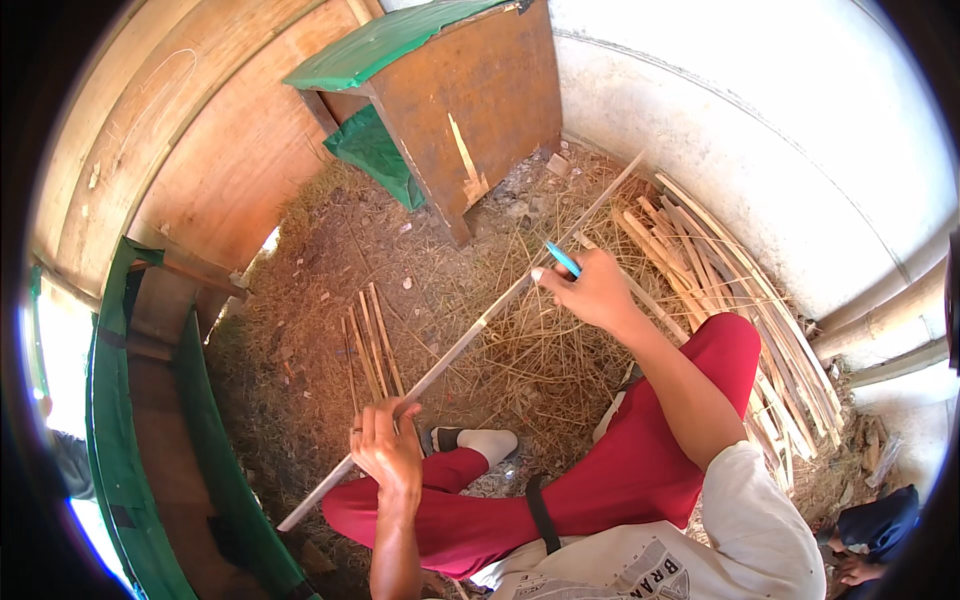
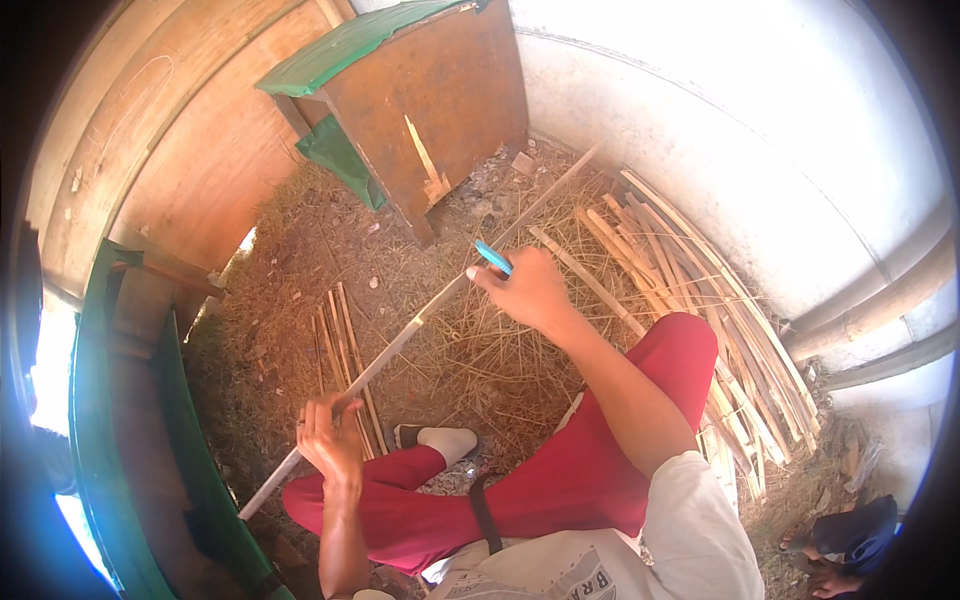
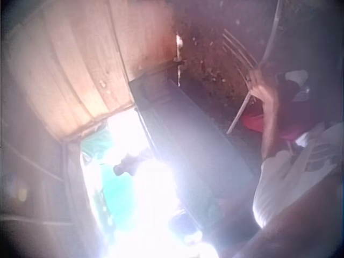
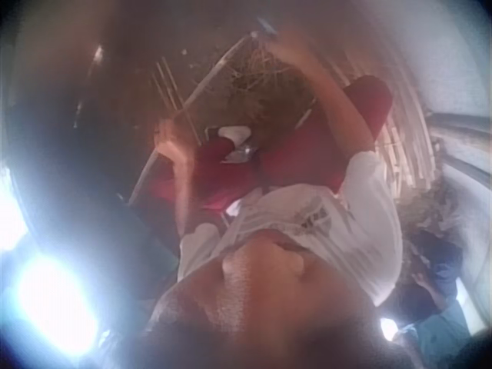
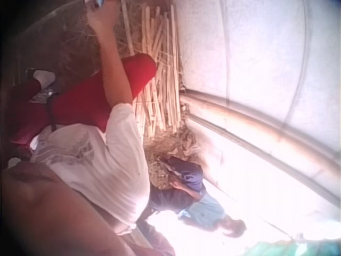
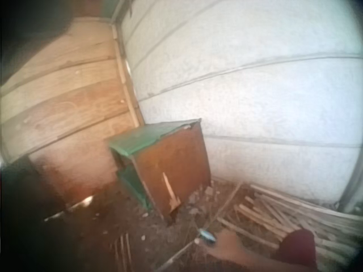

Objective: The person sits on the ground and uses a utility knife to shave thin strips from a long bamboo pole. They repeatedly scrape the tool along the pole's length, removing the outer layer and creating fine shavings that fall onto the straw-covered floor.

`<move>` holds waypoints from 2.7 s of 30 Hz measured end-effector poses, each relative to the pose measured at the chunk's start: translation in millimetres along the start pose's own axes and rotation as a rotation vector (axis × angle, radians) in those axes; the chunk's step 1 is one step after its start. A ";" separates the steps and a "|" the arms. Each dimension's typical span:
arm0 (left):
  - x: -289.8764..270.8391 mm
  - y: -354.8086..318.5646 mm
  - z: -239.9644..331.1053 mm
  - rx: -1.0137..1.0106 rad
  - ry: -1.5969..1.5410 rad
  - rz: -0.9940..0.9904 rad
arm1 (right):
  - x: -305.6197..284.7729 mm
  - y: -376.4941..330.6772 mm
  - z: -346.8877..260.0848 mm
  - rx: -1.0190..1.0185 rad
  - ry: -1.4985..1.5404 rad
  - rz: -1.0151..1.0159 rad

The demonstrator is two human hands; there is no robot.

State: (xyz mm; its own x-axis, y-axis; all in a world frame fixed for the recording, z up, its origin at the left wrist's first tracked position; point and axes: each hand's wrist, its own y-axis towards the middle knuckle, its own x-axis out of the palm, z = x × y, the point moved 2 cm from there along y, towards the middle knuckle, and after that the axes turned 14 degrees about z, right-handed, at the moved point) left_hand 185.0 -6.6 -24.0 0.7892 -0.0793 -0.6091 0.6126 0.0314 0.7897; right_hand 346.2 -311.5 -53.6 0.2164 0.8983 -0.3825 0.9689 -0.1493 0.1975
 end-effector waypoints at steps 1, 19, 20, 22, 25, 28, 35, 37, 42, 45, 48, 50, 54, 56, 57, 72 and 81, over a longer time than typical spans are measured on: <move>1.9 0.8 -7.8 0.028 0.000 0.041 | -6.8 -1.6 -8.5 -0.154 -0.144 0.103; -1.1 67.5 0.9 0.104 0.115 0.418 | 20.4 -3.4 -5.6 -0.146 -0.155 -0.138; 2.7 63.7 4.4 0.084 -0.052 0.430 | 21.9 -2.7 -6.3 -0.075 -0.074 -0.136; 17.9 48.4 11.9 -0.056 -0.203 0.240 | 25.7 -2.8 -7.4 0.069 0.084 -0.137; 28.1 30.7 34.5 -0.176 -0.381 -0.094 | 23.6 -3.9 -23.1 0.064 0.177 -0.075; 44.7 14.7 57.7 -0.217 -0.589 -0.322 | 27.7 -2.7 -25.6 0.013 0.302 0.022; 85.7 -3.7 91.7 -0.354 -0.789 -0.607 | 44.1 -3.4 -25.3 0.012 0.599 0.126; 87.1 5.0 96.9 -0.418 -0.788 -0.631 | 42.8 -5.2 -22.8 0.038 0.623 0.126; 91.5 9.3 80.2 -0.585 -1.076 -0.788 | 44.3 -7.0 -25.1 0.123 0.743 0.054; 84.6 16.7 75.7 -0.710 -1.120 -0.860 | 42.6 -9.7 -23.9 0.115 0.715 0.053; 67.3 22.0 70.7 -0.677 -1.006 -0.793 | 25.5 -7.4 -36.2 0.086 0.443 -0.034; 50.8 23.3 62.8 -0.572 -0.890 -0.750 | 10.8 -4.0 -40.6 0.010 0.274 -0.022; 10.5 10.6 53.5 -0.961 -1.044 -1.006 | -14.1 -8.1 -50.0 -0.053 0.031 -0.031; 2.6 3.6 50.1 -1.135 -1.068 -1.094 | -22.2 -17.2 -57.2 -0.024 -0.155 -0.085; -2.4 -0.6 45.6 -1.195 -1.066 -1.102 | -22.3 -23.8 -68.6 0.061 -0.197 -0.254; 7.9 -64.4 50.7 -0.603 -0.496 -0.748 | 49.4 -71.2 9.5 -0.222 -0.576 -0.243; 18.5 -87.0 60.8 -0.591 -0.520 -0.731 | 60.1 -71.4 20.1 -0.300 -0.805 -0.345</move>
State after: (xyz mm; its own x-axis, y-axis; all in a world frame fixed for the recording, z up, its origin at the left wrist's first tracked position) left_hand 143.7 -71.4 -99.5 0.1924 -0.6841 -0.7036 0.9628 0.2701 0.0008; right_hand 292.5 -255.2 -108.8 0.0495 0.2982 -0.9532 0.9477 0.2873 0.1391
